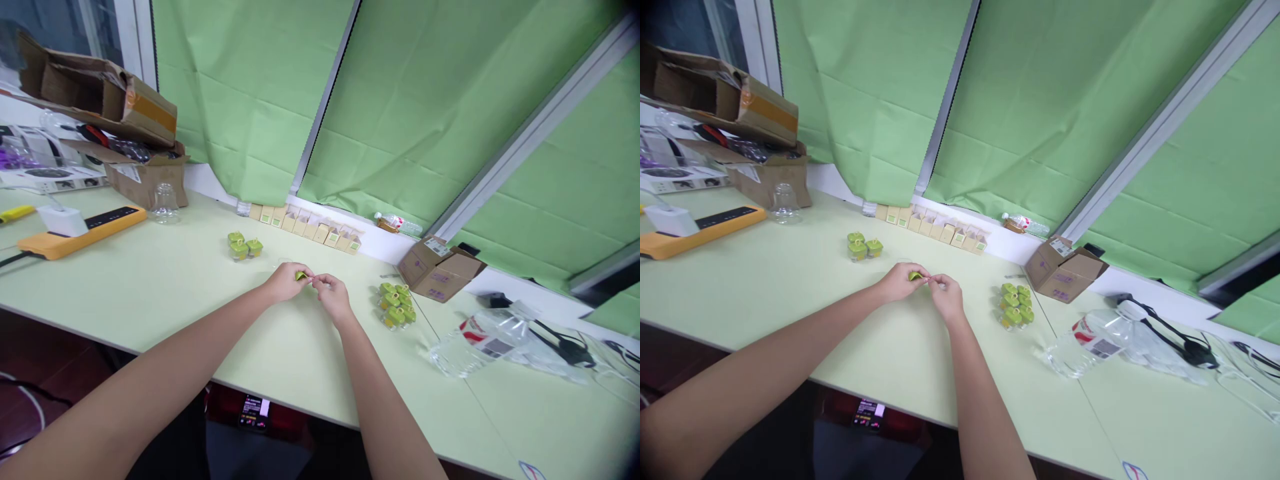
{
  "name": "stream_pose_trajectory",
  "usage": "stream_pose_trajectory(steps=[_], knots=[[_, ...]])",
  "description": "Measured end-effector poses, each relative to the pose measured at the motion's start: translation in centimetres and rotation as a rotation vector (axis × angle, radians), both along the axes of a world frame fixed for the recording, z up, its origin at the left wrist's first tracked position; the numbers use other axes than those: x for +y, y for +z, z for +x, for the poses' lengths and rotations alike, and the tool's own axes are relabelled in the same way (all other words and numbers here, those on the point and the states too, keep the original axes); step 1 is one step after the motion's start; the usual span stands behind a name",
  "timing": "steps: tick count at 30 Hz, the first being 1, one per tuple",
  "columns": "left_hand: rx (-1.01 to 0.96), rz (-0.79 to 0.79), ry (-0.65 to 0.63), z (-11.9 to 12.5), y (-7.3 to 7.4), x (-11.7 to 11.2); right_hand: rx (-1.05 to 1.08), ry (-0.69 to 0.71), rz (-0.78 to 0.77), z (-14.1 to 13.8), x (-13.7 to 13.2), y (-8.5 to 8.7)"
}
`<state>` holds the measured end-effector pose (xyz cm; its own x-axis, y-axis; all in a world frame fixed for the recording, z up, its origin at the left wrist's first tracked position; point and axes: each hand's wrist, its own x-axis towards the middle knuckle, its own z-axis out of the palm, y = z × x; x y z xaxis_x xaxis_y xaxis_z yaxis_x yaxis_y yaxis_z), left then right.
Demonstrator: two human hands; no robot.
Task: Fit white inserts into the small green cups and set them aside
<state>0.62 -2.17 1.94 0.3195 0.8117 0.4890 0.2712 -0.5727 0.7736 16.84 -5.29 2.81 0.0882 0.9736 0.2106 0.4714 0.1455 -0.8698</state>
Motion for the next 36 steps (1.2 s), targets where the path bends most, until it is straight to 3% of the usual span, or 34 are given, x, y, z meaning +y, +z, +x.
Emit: stream_pose_trajectory(steps=[4,8,17,21,30,33,36], knots=[[-0.015,-0.012,0.002,0.1,0.0,-0.2,0.083,0.016,-0.047,0.0,0.1,0.1],[-0.022,-0.047,0.046,0.3,0.0,-0.5,0.011,-0.043,-0.012,0.2,0.2,-0.1],[-0.188,-0.386,-0.074,0.7,0.0,-0.4,-0.685,-0.311,0.080,1.4,0.2,-1.1],[-0.184,-0.465,-0.103,0.7,0.0,-0.3,-0.807,-0.292,0.061,1.2,0.2,-1.7],[-0.210,-0.540,-0.112,0.9,-0.2,0.2,-0.604,-0.356,0.041,1.4,-0.2,-0.4],[-0.241,-0.555,-0.076,1.0,-0.1,0.3,-0.482,-0.363,0.210,1.4,-0.7,0.5],[-0.308,-0.503,-0.062,1.0,0.2,0.2,-0.320,-0.234,0.383,0.4,-1.6,1.3]])
